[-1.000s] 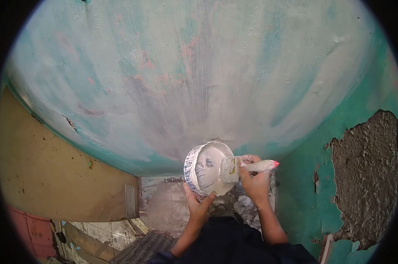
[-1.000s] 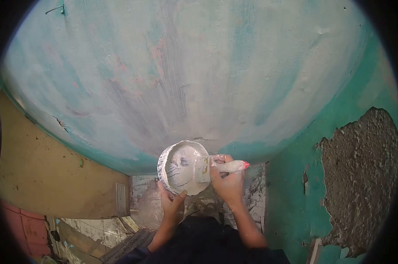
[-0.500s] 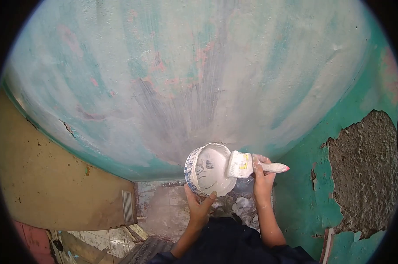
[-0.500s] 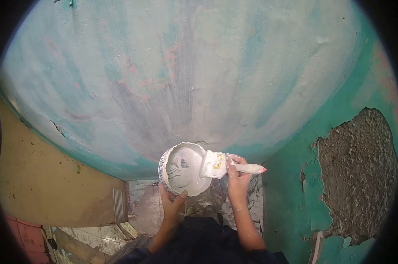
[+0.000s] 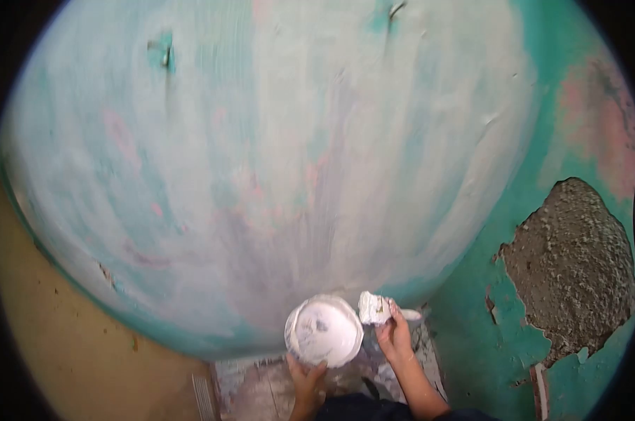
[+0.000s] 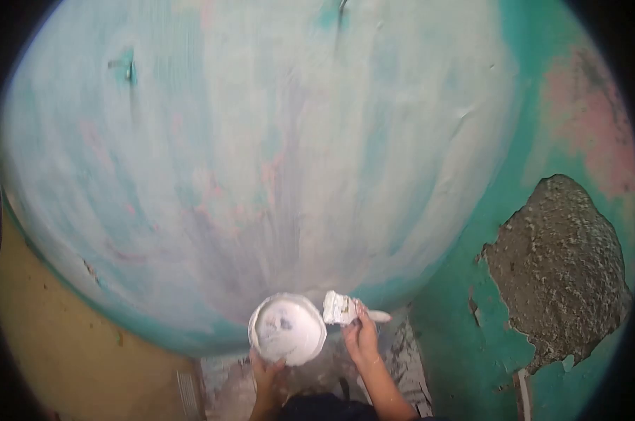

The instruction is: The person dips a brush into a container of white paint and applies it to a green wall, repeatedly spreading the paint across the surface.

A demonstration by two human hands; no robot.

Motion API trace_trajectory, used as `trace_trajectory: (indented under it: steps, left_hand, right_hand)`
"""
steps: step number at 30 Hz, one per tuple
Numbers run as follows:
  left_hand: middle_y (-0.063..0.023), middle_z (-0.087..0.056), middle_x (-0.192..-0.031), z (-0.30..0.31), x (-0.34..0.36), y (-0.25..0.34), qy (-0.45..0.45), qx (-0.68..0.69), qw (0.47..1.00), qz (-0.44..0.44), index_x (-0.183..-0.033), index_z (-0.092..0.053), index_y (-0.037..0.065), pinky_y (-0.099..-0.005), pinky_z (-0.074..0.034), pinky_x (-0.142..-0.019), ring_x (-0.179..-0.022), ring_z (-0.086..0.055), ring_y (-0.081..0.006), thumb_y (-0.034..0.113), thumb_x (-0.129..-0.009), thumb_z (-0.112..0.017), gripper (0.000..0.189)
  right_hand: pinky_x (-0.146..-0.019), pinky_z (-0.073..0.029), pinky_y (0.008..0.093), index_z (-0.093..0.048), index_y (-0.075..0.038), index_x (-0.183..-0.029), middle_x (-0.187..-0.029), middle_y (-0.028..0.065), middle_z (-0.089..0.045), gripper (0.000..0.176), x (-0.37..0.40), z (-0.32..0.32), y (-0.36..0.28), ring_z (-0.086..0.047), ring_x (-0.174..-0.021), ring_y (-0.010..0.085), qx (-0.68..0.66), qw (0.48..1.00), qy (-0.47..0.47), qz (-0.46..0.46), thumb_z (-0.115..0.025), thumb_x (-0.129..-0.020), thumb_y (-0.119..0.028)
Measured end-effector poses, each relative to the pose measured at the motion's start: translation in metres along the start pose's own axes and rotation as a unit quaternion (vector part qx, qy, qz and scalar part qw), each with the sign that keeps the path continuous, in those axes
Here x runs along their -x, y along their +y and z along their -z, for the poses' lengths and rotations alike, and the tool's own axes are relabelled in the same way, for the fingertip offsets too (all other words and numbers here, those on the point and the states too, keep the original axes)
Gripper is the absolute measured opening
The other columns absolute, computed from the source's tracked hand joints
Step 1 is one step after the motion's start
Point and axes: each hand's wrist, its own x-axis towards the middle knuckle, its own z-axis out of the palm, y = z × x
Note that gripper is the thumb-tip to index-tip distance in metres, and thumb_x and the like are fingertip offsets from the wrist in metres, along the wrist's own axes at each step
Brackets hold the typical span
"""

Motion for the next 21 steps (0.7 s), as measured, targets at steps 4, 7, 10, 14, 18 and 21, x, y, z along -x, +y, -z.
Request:
trace_trajectory:
  steps: [4,7,10,14,18,21]
  left_hand:
    - [-0.0139,-0.051,-0.128,0.049,-0.040,-0.031,-0.077,-0.123,0.985,-0.091,-0.140,-0.033,0.005,-0.0415,-0.049,-0.095,-0.116,-0.054,-0.0292,0.006,-0.068,-0.067,0.080]
    - [-0.0110,-0.048,-0.131,0.014,-0.039,-0.022,-0.016,-0.111,0.993,-0.034,-0.144,-0.031,0.009,-0.0394,-0.048,-0.093,-0.118,-0.051,-0.0264,0.007,-0.074,-0.066,0.078]
    - [-0.0081,-0.046,-0.135,-0.019,-0.021,-0.005,0.056,-0.103,0.993,0.029,-0.147,-0.029,0.013,-0.0374,-0.047,-0.091,-0.120,-0.048,-0.0237,0.009,-0.081,-0.065,0.076]
    - [-0.0075,-0.036,-0.146,-0.048,-0.018,0.012,0.076,-0.087,0.990,0.083,-0.153,-0.019,0.018,-0.0389,-0.042,-0.098,-0.129,-0.040,-0.0250,0.005,-0.082,-0.063,0.085]
    - [-0.0079,-0.039,-0.144,-0.053,-0.031,-0.004,0.087,-0.076,0.993,0.033,-0.152,-0.021,0.017,-0.0389,-0.045,-0.096,-0.126,-0.044,-0.0256,0.001,-0.081,-0.063,0.084]
    - [-0.0089,-0.039,-0.143,-0.062,-0.036,-0.011,0.095,-0.101,0.990,0.020,-0.150,-0.023,0.017,-0.0390,-0.047,-0.096,-0.126,-0.045,-0.0263,-0.002,-0.081,-0.062,0.082]
  right_hand:
    - [-0.092,-0.053,0.0376,-0.054,-0.004,-0.120,-0.120,0.0095,-0.060,0.028,-0.034,-0.053,-0.059,-0.060,-0.110,0.0223,0.132,0.984,-0.023,0.115,-0.058,-0.094,-0.010]
    - [-0.092,-0.052,0.0359,-0.052,-0.001,-0.123,-0.124,0.0077,-0.057,0.034,-0.057,-0.141,-0.140,-0.058,-0.109,0.0187,0.307,0.890,-0.092,0.323,-0.061,-0.092,-0.009]
    - [-0.099,-0.046,0.0296,-0.052,0.002,-0.133,-0.126,0.0097,-0.058,0.041,-0.063,-0.253,-0.224,-0.057,-0.112,0.0176,0.441,0.702,-0.199,0.524,-0.057,-0.093,-0.005]
    - [-0.080,-0.055,0.0286,-0.070,-0.004,-0.111,-0.114,0.0080,-0.070,0.023,-0.090,-0.410,-0.318,-0.067,-0.098,0.0162,0.459,0.372,-0.242,0.770,-0.068,-0.089,-0.009]
    - [-0.078,-0.055,0.0280,-0.073,-0.019,-0.109,-0.113,0.0020,-0.070,0.022,-0.092,-0.527,-0.373,-0.070,-0.093,0.0186,0.508,0.140,-0.128,0.840,-0.068,-0.088,-0.016]
    - [-0.075,-0.056,0.0316,-0.071,-0.029,-0.112,-0.111,-0.0020,-0.070,0.023,-0.125,-0.558,-0.396,-0.069,-0.093,0.0203,0.512,0.185,-0.138,0.827,-0.060,-0.092,-0.029]
